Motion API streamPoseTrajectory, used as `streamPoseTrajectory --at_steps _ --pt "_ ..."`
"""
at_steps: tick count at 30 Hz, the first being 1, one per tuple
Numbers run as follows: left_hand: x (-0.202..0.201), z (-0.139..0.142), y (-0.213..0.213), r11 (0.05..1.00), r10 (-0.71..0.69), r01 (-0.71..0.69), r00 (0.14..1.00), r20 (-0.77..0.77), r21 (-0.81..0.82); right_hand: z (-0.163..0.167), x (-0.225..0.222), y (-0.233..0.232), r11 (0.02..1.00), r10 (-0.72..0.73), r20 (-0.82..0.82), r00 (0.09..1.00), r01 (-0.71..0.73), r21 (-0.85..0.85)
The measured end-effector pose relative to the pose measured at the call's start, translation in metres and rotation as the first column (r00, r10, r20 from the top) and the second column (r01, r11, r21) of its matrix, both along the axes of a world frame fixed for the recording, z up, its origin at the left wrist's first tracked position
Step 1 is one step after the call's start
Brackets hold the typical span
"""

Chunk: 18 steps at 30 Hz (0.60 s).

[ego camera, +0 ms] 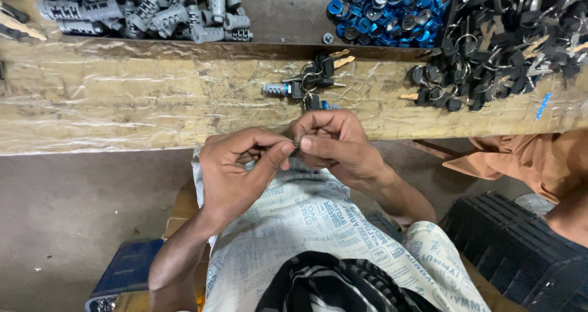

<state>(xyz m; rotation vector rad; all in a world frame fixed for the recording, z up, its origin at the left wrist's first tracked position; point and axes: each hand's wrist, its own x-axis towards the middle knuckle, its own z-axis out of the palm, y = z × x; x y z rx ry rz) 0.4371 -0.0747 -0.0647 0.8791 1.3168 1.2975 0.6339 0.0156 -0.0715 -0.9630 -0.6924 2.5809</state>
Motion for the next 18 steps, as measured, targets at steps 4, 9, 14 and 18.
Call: streamPoseTrajectory --at_steps 4,9,14,18 --pt "-0.001 -0.004 -0.001 0.995 -0.009 0.014 0.999 0.049 -0.096 -0.003 0.000 -0.002 0.996 -0.024 0.068 0.997 0.018 0.092" --pt "-0.001 -0.002 -0.002 0.999 0.023 -0.023 0.999 -0.035 -0.023 -0.001 -0.006 -0.006 0.941 -0.019 0.130 0.991 -0.026 0.337" --pt "-0.010 0.005 0.003 0.998 -0.021 0.039 0.937 -0.349 0.045 0.018 -0.026 -0.004 0.672 -0.092 0.325 0.941 -0.182 0.718" --pt "-0.023 -0.002 0.006 0.988 -0.086 0.098 0.991 -0.100 0.123 0.045 -0.034 0.020 0.258 -0.161 0.399 0.903 -0.352 0.900"
